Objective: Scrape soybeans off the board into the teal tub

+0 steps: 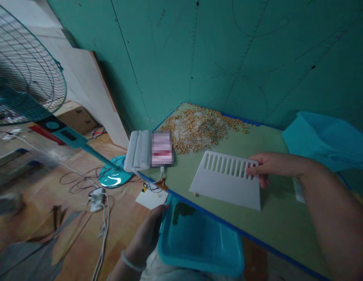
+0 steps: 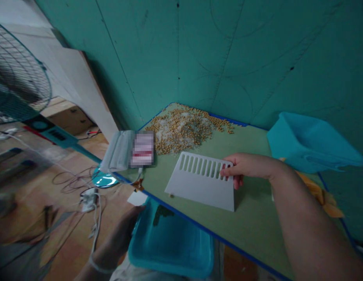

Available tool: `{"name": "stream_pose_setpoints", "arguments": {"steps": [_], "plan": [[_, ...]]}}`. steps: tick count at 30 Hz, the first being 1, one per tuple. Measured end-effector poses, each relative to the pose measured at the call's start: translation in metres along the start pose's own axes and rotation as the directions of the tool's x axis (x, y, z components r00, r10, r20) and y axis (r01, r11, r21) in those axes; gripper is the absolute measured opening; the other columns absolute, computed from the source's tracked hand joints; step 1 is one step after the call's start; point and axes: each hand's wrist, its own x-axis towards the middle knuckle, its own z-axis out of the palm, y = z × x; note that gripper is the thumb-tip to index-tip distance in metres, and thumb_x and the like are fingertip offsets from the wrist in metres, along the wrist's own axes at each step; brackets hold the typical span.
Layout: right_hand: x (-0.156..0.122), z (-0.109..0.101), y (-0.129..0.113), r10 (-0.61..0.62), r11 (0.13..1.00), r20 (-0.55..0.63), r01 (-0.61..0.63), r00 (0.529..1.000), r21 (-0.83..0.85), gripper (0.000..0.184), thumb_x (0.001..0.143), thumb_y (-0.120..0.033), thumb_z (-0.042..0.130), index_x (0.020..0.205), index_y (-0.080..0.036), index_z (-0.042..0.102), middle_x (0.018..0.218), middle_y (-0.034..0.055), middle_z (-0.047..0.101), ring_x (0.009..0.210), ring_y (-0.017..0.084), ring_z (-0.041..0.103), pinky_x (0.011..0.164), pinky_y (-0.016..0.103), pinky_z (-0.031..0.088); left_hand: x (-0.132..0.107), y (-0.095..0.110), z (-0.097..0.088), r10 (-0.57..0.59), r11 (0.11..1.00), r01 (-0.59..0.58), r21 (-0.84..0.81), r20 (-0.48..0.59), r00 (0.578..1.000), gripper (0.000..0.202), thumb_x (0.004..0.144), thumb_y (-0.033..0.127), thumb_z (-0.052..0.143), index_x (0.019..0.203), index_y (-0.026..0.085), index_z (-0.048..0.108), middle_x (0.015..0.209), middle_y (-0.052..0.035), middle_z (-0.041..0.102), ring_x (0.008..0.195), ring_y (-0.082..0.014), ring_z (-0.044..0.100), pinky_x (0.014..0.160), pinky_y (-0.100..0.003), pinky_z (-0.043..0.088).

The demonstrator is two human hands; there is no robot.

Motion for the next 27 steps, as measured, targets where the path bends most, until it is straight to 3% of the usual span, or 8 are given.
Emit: {"name": "stream_pose_setpoints", "arguments": {"steps": [5,10,14,22,27], "plan": [[0.0,0.01,-0.009,0.014,1.0,0.054,-0.013,0.998,-0.018,0.029,0.069,-0.043,0.058,0.08,-0.016,0.055,0.066,0.0001,0.061,0.048,0.009,0.058,0.045,0.019,0.045,0.003,-0.003,-0.002,-0.058,0.998,0.058,-0.018,-0.008,0.998,0.035,0.064,0.016,0.059,0.099,0.016,0.059,0.077,-0.0045,0.073,0.09,-0.0286,0.063,0.076,-0.039,0.05],[-0.001,0.013,-0.013,0.004,1.0,0.083,-0.002,0.997,-0.026,0.028,0.071,-0.042,0.056,0.082,-0.016,0.054,0.07,0.0006,0.062,0.05,0.009,0.058,0.045,0.018,0.045,0.027,-0.001,-0.005,-0.059,0.998,0.058,-0.012,-0.096,0.994,0.046,0.061,0.001,0.055,0.104,0.017,0.056,0.08,-0.0021,0.073,0.096,-0.027,0.06,0.079,-0.037,0.05],[-0.002,0.013,-0.014,-0.003,1.0,0.109,0.005,0.994,-0.016,0.028,0.071,-0.041,0.056,0.084,-0.015,0.055,0.071,0.0008,0.063,0.05,0.008,0.058,0.046,0.018,0.045,0.041,0.0,-0.008,-0.075,0.997,0.074,-0.008,-0.102,0.992,0.054,0.06,-0.002,0.054,0.11,0.018,0.052,0.086,-0.0018,0.073,0.098,-0.0271,0.059,0.08,-0.038,0.05],[-0.001,0.015,-0.015,0.004,1.0,0.105,-0.004,0.994,0.004,0.028,0.069,-0.04,0.057,0.081,-0.015,0.055,0.07,0.0006,0.063,0.049,0.009,0.058,0.047,0.019,0.045,0.031,-0.008,-0.012,-0.082,0.996,0.081,-0.028,-0.036,0.996,0.037,0.062,0.009,0.06,0.099,0.015,0.06,0.081,-0.0039,0.073,0.096,-0.0291,0.06,0.08,-0.038,0.05],[0.001,0.015,-0.016,0.0,1.0,0.114,0.001,0.993,-0.008,0.031,0.069,-0.043,0.058,0.081,-0.015,0.054,0.068,0.0006,0.062,0.05,0.01,0.058,0.047,0.02,0.046,0.032,-0.004,-0.011,-0.099,0.995,0.098,-0.034,-0.031,0.995,0.042,0.063,0.003,0.056,0.104,0.015,0.058,0.079,-0.0033,0.074,0.094,-0.0293,0.061,0.08,-0.039,0.05]]}}
